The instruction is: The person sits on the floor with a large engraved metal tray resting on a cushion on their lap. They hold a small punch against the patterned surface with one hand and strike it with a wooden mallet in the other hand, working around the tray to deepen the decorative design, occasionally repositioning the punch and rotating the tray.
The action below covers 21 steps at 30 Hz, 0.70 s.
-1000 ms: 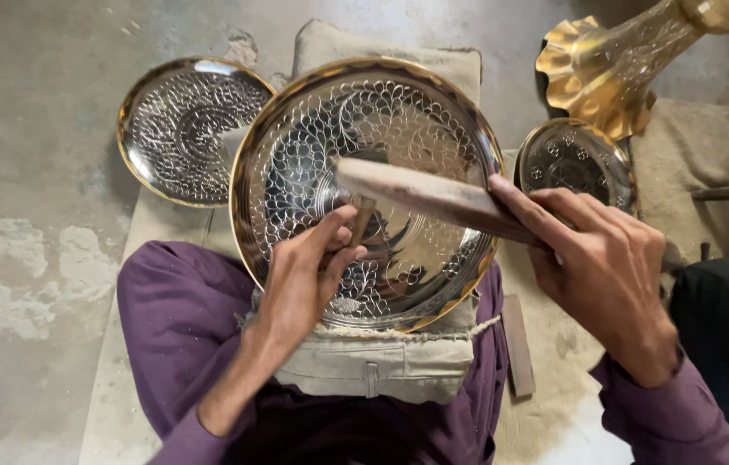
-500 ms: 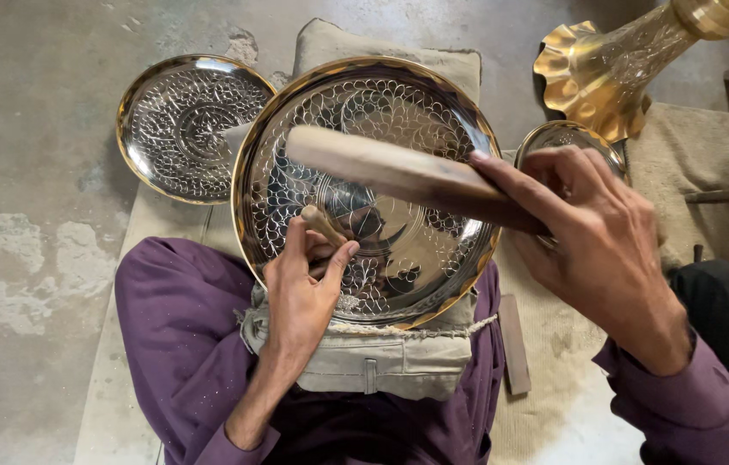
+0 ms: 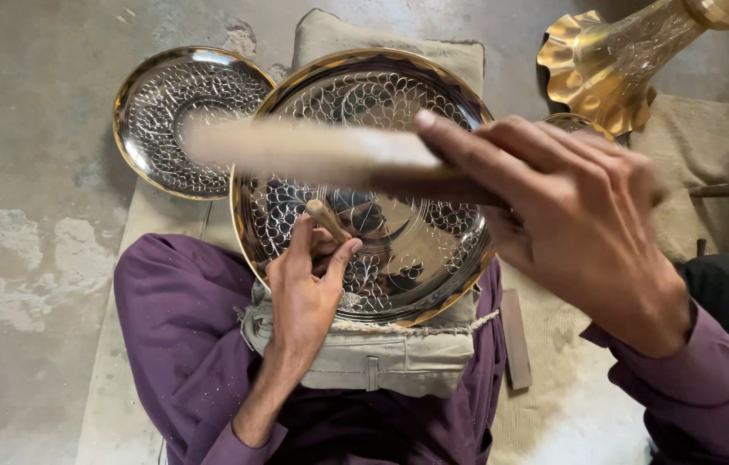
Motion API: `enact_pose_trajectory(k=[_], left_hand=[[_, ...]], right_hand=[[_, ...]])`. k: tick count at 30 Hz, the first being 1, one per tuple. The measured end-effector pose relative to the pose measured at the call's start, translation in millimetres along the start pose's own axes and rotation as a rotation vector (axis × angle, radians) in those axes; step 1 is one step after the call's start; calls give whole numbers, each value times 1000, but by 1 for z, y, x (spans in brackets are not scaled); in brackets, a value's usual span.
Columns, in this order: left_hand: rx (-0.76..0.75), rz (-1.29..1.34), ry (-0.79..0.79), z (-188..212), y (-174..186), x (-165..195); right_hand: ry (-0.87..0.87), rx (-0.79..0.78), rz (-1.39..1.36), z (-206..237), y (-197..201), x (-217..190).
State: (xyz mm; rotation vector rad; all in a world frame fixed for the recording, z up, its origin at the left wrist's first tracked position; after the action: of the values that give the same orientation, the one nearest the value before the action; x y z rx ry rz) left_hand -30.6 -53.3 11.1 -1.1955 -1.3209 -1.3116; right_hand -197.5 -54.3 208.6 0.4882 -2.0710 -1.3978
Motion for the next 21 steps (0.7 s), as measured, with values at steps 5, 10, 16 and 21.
enact_pose_trajectory(k=[5,10,16,21], left_hand=[[-18,-9,-5,-1,-2,-7],[-24,-62,-63,-1,-7,-10],[-30,-93,-82,0,-9,-12],[-54,-80,-49,0,-11,-17]], right_hand=[[47,-3,166,-1,-3,-7],[-34,-100,16,10,-12,2],[-20,-115,39,19,-18,7],[-79,-32,-44,22,-21,16]])
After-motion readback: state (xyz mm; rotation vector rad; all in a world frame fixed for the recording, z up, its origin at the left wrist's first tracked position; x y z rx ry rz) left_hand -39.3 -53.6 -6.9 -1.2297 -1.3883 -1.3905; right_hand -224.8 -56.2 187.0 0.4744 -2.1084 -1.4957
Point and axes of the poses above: each hand's wrist, its own z-axis away from the middle knuckle, its own y-axis out of the back of the hand, x = y × z, the point moved 8 cm from there along -z, towards the middle knuckle, and after that the axes turned 5 degrees about y, right-handed, at the moved point
